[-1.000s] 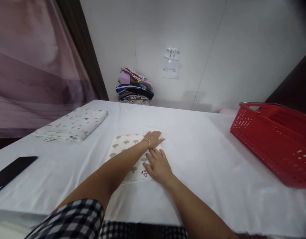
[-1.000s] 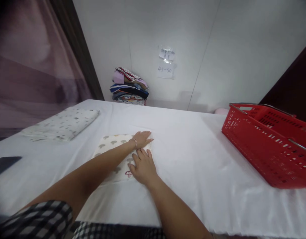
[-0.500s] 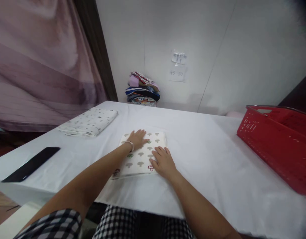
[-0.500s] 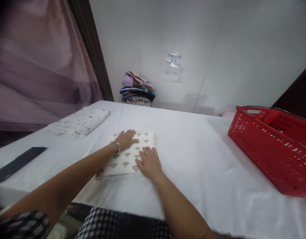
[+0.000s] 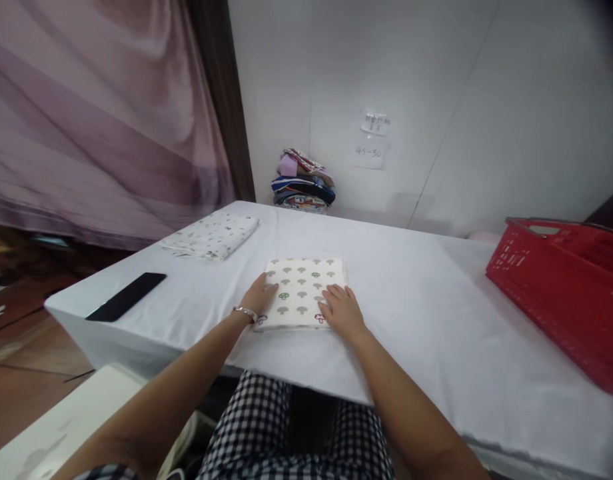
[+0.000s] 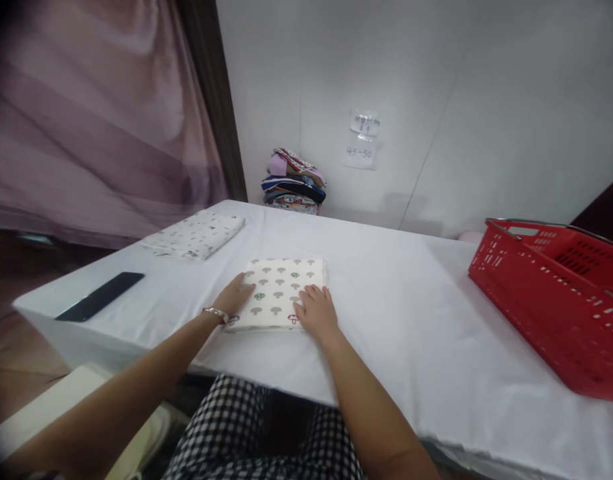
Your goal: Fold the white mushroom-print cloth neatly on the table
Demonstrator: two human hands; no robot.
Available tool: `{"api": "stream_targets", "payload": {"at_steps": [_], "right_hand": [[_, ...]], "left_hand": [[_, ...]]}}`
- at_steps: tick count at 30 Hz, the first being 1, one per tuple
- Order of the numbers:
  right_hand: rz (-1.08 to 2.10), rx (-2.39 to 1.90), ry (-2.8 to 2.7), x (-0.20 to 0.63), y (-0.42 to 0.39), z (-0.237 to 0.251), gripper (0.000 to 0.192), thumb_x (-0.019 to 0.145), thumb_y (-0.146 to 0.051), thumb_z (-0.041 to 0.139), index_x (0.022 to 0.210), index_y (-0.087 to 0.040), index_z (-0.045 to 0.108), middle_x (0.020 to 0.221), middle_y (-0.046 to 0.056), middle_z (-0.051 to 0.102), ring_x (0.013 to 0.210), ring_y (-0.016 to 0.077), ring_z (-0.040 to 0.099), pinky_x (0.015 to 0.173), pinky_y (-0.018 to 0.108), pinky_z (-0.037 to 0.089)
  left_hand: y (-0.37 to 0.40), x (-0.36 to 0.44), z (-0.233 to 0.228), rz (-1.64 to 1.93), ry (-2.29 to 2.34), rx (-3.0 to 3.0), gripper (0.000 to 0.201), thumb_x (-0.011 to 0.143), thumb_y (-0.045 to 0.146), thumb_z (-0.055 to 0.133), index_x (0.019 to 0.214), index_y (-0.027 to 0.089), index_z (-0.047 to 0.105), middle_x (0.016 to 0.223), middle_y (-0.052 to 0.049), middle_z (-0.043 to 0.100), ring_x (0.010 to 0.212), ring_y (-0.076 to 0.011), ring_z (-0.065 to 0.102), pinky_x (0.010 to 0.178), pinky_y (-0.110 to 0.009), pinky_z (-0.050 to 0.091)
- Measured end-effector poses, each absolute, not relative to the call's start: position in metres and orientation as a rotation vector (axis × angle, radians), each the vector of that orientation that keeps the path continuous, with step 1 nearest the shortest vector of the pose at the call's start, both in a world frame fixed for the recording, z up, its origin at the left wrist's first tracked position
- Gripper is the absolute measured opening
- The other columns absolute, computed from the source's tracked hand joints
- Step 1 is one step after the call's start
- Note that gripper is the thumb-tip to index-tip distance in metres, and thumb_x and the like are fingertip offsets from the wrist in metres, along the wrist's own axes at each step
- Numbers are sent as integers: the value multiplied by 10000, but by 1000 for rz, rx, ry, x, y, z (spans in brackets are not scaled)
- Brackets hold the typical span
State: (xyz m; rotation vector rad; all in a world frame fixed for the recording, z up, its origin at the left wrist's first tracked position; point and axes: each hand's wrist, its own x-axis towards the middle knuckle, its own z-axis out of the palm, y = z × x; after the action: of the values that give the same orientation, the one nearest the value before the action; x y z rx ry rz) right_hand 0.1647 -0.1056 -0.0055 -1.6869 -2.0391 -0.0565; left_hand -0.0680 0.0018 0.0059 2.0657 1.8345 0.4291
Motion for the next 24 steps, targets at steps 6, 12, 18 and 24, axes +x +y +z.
{"api": "stream_targets", "payload": {"at_steps": [6,12,18,24], "right_hand": [[-159,-1702,-2013,146,-121,-2,310,942,-326,395,1156,-190,574,1239,81,571,1242,230,410,1093,490,156],[-129,-1479,-2276,148,-137,-19,418,937,-374,418,1276,-150,511,1366,105,477,1287,238,386,1085,433,253],[-196,-1464,-2322,173,-144,-23,391,945,-314,382,1281,-166,518,1368,92,478,1289,250,392,1062,454,300],[-196,-1549,-2333,203,-149,-26,402,951,-299,347,1321,-205,473,1405,71,434,1309,231,369,1049,462,313]], "left_hand": [[-46,-88,-6,621,1722,1758,544,857,434,436,1345,198,400,1265,-73,573,1117,-203,563,929,-288,452],[-95,-106,-23,908,1502,1895,453,830,422,481,1238,232,531,1422,-20,417,1267,-187,432,1058,-276,361],[-103,-113,-30,934,1397,2111,433,825,366,509,1230,218,551,1430,-54,398,1226,-212,482,1035,-335,410],[-86,-120,-30,846,1359,2461,349,890,338,436,1186,231,586,1372,-52,479,1156,-208,542,981,-372,449]]}}
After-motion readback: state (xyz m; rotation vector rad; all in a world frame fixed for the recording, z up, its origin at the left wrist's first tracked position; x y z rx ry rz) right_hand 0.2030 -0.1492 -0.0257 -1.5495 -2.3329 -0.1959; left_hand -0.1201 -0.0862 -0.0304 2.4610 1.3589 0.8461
